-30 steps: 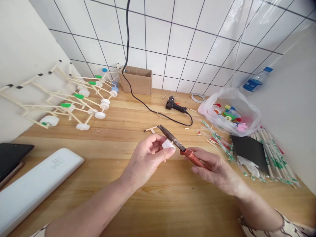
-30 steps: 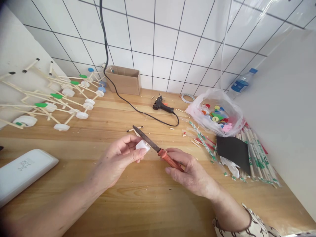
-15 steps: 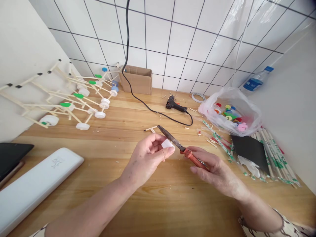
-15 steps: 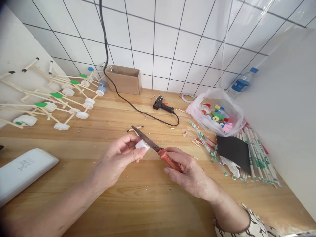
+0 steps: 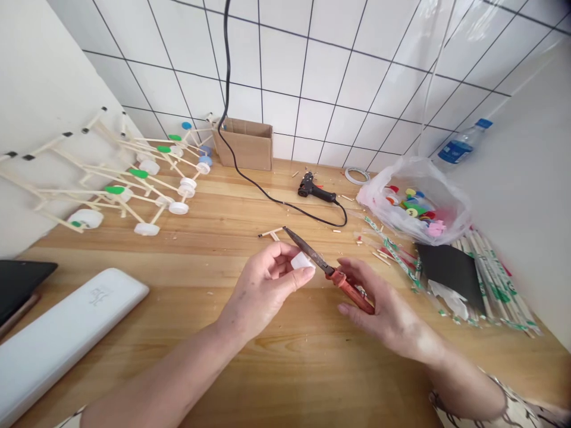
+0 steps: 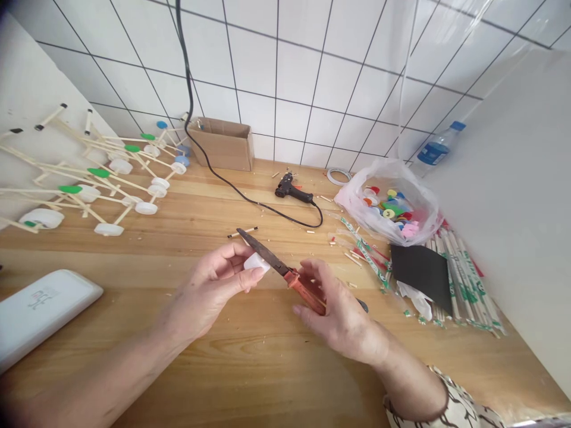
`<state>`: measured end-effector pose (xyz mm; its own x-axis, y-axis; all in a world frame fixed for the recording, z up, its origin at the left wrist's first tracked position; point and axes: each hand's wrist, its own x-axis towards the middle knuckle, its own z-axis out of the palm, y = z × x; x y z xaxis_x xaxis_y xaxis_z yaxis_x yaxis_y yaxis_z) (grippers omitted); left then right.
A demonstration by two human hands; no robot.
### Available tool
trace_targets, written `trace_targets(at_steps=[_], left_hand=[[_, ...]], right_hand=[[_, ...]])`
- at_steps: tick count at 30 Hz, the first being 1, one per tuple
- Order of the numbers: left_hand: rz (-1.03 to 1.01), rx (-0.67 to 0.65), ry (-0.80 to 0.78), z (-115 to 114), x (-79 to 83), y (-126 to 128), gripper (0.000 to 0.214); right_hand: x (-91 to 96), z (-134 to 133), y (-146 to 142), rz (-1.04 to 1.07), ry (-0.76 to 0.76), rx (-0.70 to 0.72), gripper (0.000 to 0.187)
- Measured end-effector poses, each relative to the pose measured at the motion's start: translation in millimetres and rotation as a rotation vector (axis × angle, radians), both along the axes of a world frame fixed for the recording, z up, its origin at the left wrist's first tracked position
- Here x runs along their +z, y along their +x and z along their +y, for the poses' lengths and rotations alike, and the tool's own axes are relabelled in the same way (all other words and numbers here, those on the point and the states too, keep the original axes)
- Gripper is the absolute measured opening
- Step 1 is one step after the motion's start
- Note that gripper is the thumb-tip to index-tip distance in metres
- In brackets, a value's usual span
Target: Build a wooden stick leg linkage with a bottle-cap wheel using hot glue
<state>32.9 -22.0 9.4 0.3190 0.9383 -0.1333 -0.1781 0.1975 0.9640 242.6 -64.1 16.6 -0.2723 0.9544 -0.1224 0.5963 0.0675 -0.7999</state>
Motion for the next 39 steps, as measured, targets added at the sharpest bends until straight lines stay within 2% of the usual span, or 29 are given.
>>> trace_targets(at_steps=[5, 10, 16, 21, 30, 33, 39], left_hand=[[-0.025, -0.019, 0.024, -1, -1.9, 1, 0.013], [-0.030, -0.034, 0.033, -3, 2.1, 0, 0.015], [-0.031, -0.026, 0.031, -4, 2.2, 0, 0.015], [-0.045, -0.030, 0.041, -5, 3.0, 0, 0.013], [-0.047, -0.014, 0.035, -8, 1.5, 1, 0.012], [-0.063, -0.017, 0.030, -8, 2.8, 0, 0.013], [-0.107, -0.027, 0.006, -4, 4.6, -2, 0.018]], right_hand=[[7.3, 2, -5, -0.093, 0.058, 0.110, 0.031], [7.0, 0, -5, -0.128, 0.069, 0.097, 0.037], [4.0, -1, -9, -0.207, 0.101, 0.099, 0.034], [1.3, -2, -10, -0.220, 0.167, 0.108, 0.038], [-0.2, -2, -12, -0.191, 0.218, 0.087, 0.033], [2.1, -3, -13, -0.151, 0.198, 0.075, 0.031], [7.3, -2, -12, -0.063, 0.023, 0.089, 0.025]])
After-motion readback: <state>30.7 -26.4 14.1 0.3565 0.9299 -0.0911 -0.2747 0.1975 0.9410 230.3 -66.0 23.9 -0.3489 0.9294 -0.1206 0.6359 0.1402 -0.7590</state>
